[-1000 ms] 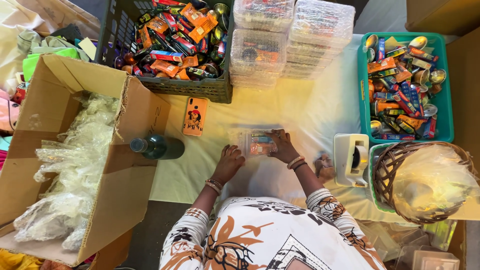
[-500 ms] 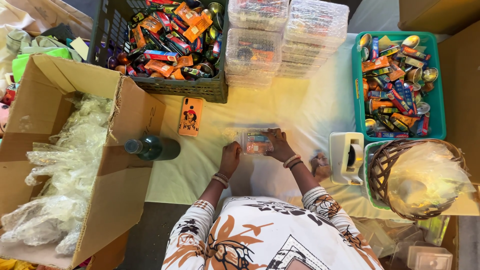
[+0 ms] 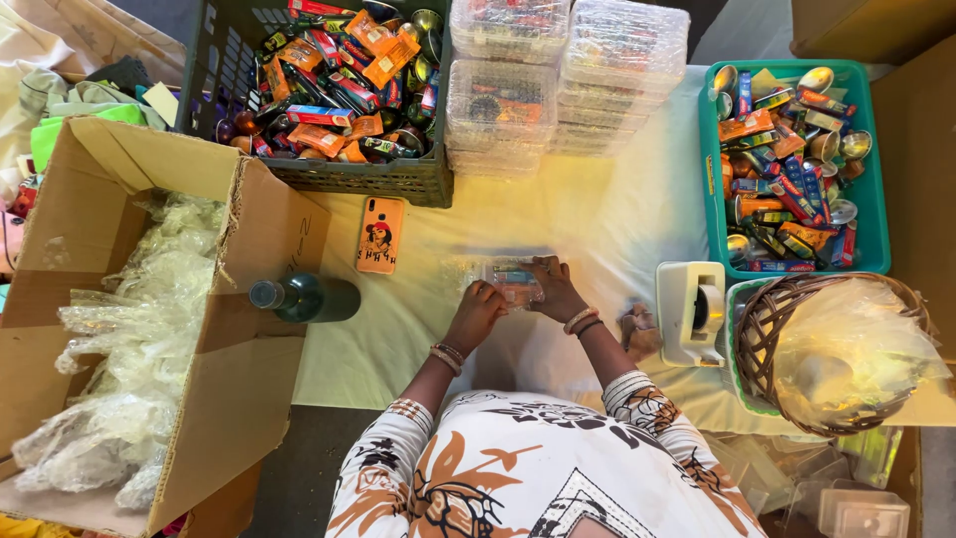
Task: The person packs small items, including tubes and a round object, into a clear plastic container. They then wrap the container in bubble wrap and place it on a stack of other wrapped containers.
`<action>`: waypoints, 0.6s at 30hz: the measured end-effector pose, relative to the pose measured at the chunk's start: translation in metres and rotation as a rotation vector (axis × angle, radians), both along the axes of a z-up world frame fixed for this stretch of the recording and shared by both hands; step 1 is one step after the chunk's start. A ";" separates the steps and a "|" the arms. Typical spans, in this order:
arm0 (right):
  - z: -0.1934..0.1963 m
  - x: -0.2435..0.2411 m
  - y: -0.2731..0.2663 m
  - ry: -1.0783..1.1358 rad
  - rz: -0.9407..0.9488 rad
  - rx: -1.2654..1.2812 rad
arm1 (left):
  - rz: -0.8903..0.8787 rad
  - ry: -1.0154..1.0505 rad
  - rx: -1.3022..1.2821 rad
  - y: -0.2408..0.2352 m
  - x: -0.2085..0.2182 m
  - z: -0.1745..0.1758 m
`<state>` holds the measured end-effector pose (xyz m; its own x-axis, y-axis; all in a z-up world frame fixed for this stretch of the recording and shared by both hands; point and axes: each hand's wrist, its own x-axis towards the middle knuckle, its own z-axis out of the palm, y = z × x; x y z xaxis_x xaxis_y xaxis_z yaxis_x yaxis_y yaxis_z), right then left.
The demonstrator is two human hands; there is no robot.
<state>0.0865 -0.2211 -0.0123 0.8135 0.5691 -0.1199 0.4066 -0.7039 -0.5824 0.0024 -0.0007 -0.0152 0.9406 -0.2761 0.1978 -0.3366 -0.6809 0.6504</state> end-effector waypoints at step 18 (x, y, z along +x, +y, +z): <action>-0.008 0.003 -0.002 -0.008 0.068 -0.034 | 0.278 0.217 0.146 -0.020 0.019 0.062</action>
